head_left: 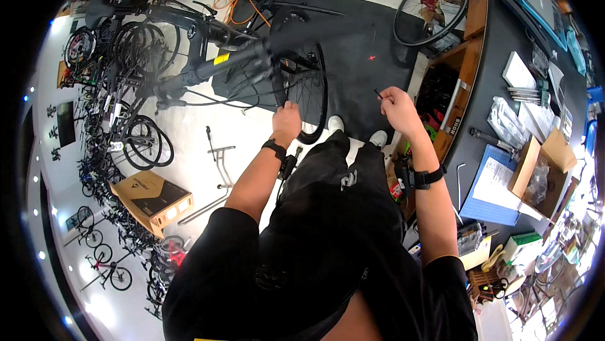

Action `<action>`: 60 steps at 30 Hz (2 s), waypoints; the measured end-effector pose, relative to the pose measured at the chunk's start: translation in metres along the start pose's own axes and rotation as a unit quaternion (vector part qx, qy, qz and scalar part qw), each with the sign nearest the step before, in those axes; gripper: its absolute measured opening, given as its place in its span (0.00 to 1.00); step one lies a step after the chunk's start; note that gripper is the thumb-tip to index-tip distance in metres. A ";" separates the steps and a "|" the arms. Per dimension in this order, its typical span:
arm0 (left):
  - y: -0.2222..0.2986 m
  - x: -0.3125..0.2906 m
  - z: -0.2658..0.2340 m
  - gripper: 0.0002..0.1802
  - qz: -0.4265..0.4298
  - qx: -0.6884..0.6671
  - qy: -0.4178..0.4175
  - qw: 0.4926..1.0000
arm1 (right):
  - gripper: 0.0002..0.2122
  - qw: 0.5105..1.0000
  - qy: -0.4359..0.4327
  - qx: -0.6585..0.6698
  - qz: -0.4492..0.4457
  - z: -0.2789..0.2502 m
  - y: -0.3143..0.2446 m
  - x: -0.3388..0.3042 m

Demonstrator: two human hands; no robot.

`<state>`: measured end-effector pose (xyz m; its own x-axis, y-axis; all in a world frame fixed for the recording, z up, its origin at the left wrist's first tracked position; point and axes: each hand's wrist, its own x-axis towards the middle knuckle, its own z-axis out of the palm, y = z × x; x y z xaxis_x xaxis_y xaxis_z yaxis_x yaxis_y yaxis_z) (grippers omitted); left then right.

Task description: The person works on a bicycle mounted on a repair stand, adjusting the front wheel and handlebars. They use an Allen key to tighten bolts on the front fork and handlebar stem, then retrieve a small part from a box to install on the handlebar area.

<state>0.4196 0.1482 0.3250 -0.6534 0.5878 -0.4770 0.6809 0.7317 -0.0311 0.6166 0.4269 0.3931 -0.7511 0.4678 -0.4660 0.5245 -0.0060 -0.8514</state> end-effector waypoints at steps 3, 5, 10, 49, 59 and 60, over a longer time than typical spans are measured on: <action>-0.011 0.015 0.020 0.26 -0.087 -0.023 0.035 0.995 | 0.10 1.000 0.014 -0.008 -0.014 0.014 0.018 0.035; -0.023 0.034 0.046 0.34 -0.122 -0.108 0.095 0.982 | 0.10 1.000 0.002 0.008 -0.009 0.022 0.021 0.050; -0.017 0.073 0.070 0.32 -0.143 -0.659 0.140 0.725 | 0.11 0.992 -0.107 0.021 0.062 0.031 0.010 0.081; -0.025 0.131 -0.016 0.11 -0.159 -0.878 -0.002 0.451 | 0.14 0.886 -0.223 -0.270 -0.302 0.194 -0.027 0.289; -0.029 0.119 -0.015 0.09 -0.098 -0.860 0.054 0.498 | 0.11 0.904 -0.160 -0.231 -0.321 0.192 -0.033 0.299; -0.028 0.117 -0.017 0.12 -0.091 -0.846 0.059 0.522 | 0.11 0.918 -0.145 -0.210 -0.304 0.191 -0.031 0.298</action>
<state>0.3185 0.2024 0.2855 -0.7400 0.3995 -0.5410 -0.5981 -0.0230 0.8011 0.2995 0.3973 0.2349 -0.9994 0.0172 -0.0312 0.0355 0.5477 -0.8359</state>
